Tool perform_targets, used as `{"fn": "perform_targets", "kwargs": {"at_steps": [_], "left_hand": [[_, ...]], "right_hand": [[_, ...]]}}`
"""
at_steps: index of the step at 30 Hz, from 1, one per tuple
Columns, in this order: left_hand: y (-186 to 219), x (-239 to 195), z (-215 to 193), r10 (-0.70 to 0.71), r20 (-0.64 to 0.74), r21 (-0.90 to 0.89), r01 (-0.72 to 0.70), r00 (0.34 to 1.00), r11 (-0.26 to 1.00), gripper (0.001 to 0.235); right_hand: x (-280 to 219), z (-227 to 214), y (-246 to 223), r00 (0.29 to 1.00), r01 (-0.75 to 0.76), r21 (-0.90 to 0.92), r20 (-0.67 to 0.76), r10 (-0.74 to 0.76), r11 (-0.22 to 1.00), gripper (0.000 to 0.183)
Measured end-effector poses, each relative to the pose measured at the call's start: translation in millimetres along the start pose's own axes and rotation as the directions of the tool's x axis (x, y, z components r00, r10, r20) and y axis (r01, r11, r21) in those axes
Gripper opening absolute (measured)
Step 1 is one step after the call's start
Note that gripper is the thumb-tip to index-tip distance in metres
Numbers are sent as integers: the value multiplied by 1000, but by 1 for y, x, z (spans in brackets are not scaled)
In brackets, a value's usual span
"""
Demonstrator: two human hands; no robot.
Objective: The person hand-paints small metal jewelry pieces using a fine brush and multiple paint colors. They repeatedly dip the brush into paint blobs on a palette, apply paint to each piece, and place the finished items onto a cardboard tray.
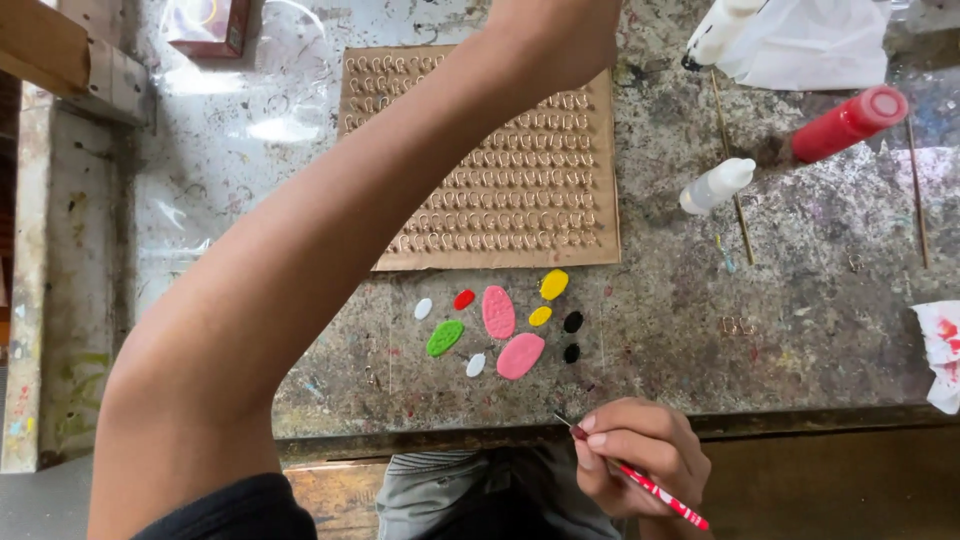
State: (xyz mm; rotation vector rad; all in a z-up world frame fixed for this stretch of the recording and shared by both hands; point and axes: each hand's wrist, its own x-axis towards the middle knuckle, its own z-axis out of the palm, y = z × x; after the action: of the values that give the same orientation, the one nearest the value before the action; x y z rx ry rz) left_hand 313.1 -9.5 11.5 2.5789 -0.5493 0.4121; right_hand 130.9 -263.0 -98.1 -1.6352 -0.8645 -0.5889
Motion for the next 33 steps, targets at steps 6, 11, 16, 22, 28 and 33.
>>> {"fn": "perform_targets", "kwargs": {"at_steps": [6,11,16,22,28,33], "left_hand": [[-15,4,6,27,-8,-4,-27,1000,1000,29],[-121,-23,50,43,-17,-5,-43,999,999,28],[-169,-55,80,66,-32,-6,-66,997,998,28],[-163,-71,88,89,-56,-2,-90,994,996,28],[-154,-79,89,114,-77,-2,-115,990,993,28],[-150,-83,86,139,-98,3,-139,985,990,29]], "right_hand": [[6,10,-2,995,-6,28,-98,9,1000,10],[5,10,-2,994,-29,26,-108,31,999,11],[4,12,-3,993,-36,18,-116,38,999,11],[2,10,-2,994,-36,18,-98,37,999,10],[3,11,-3,993,-26,-2,-111,25,1000,11],[2,8,-5,996,-54,-13,-74,53,998,10]]}}
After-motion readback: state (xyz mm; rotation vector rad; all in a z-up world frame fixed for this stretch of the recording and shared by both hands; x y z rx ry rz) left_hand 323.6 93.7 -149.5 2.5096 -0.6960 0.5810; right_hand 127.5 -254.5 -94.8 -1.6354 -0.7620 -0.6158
